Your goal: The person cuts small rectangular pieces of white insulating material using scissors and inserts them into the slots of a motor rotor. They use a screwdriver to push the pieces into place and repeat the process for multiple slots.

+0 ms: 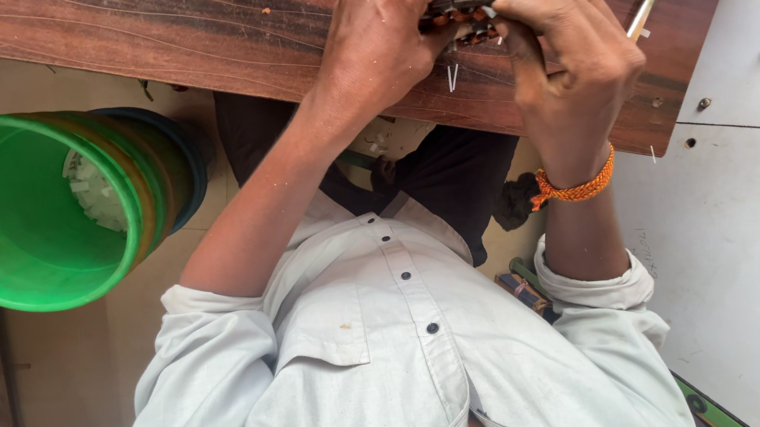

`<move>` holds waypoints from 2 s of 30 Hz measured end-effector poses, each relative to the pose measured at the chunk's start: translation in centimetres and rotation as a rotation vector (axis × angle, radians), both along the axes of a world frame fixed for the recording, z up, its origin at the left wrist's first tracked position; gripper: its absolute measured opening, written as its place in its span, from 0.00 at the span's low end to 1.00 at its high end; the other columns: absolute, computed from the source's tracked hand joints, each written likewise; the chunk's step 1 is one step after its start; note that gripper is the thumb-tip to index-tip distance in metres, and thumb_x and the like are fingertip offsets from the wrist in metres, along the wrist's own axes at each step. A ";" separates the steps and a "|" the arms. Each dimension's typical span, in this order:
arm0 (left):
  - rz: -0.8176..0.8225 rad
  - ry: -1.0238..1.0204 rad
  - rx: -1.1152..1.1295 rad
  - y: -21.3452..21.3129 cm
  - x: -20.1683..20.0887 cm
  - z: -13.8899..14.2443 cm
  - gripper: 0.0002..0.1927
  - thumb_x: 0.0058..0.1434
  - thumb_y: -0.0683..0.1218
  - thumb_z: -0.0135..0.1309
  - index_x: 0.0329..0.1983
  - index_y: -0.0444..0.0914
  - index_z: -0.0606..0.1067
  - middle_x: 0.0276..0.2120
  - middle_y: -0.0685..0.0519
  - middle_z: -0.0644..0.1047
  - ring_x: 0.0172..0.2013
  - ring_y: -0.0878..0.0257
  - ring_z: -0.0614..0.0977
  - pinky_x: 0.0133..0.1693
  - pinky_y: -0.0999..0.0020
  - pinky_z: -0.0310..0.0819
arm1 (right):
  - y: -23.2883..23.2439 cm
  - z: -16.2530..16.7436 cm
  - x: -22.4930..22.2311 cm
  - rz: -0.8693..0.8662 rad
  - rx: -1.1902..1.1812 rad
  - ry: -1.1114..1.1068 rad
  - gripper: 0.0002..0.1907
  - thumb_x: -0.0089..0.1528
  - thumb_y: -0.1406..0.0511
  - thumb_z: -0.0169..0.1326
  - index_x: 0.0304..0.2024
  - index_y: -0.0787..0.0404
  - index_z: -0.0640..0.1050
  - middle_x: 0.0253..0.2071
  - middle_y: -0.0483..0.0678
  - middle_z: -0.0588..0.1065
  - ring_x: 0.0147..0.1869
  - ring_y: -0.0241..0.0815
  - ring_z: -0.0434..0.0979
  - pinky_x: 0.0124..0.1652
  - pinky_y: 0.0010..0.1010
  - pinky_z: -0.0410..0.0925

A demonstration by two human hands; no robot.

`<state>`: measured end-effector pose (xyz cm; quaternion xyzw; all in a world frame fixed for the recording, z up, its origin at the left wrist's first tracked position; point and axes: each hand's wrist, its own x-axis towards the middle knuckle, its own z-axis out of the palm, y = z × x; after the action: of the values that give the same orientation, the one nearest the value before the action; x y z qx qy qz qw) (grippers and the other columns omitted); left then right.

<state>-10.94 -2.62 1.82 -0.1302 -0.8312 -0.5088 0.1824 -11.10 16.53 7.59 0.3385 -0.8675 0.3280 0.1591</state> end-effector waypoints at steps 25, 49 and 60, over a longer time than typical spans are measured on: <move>-0.111 -0.251 -0.080 -1.0 0.8 3.4 0.19 0.64 0.45 0.62 0.59 0.48 0.77 0.44 0.52 0.84 0.42 0.52 0.86 0.43 0.53 0.80 | 2.6 -0.7 -5.1 0.434 0.105 0.194 0.09 0.65 0.79 0.66 0.45 0.65 0.83 0.38 0.53 0.77 0.36 0.41 0.80 0.32 0.26 0.72; -0.011 -0.180 -0.258 0.7 -0.5 2.9 0.13 0.64 0.44 0.60 0.51 0.37 0.77 0.28 0.47 0.82 0.25 0.53 0.85 0.24 0.56 0.78 | 1.6 -2.1 -3.4 0.229 0.126 0.326 0.13 0.63 0.82 0.68 0.47 0.70 0.81 0.38 0.53 0.78 0.39 0.44 0.82 0.35 0.31 0.76; -0.039 -0.182 -0.263 0.1 -1.8 2.3 0.19 0.59 0.46 0.62 0.53 0.38 0.77 0.25 0.45 0.82 0.25 0.51 0.86 0.25 0.56 0.79 | 0.5 -3.7 -5.1 0.305 0.047 0.474 0.14 0.60 0.82 0.66 0.47 0.71 0.81 0.39 0.56 0.78 0.42 0.51 0.83 0.39 0.35 0.79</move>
<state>-12.74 -2.52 4.16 -0.1225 -0.9011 -0.4085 0.0777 -16.23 17.05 3.91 0.5360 -0.7525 0.2397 0.2983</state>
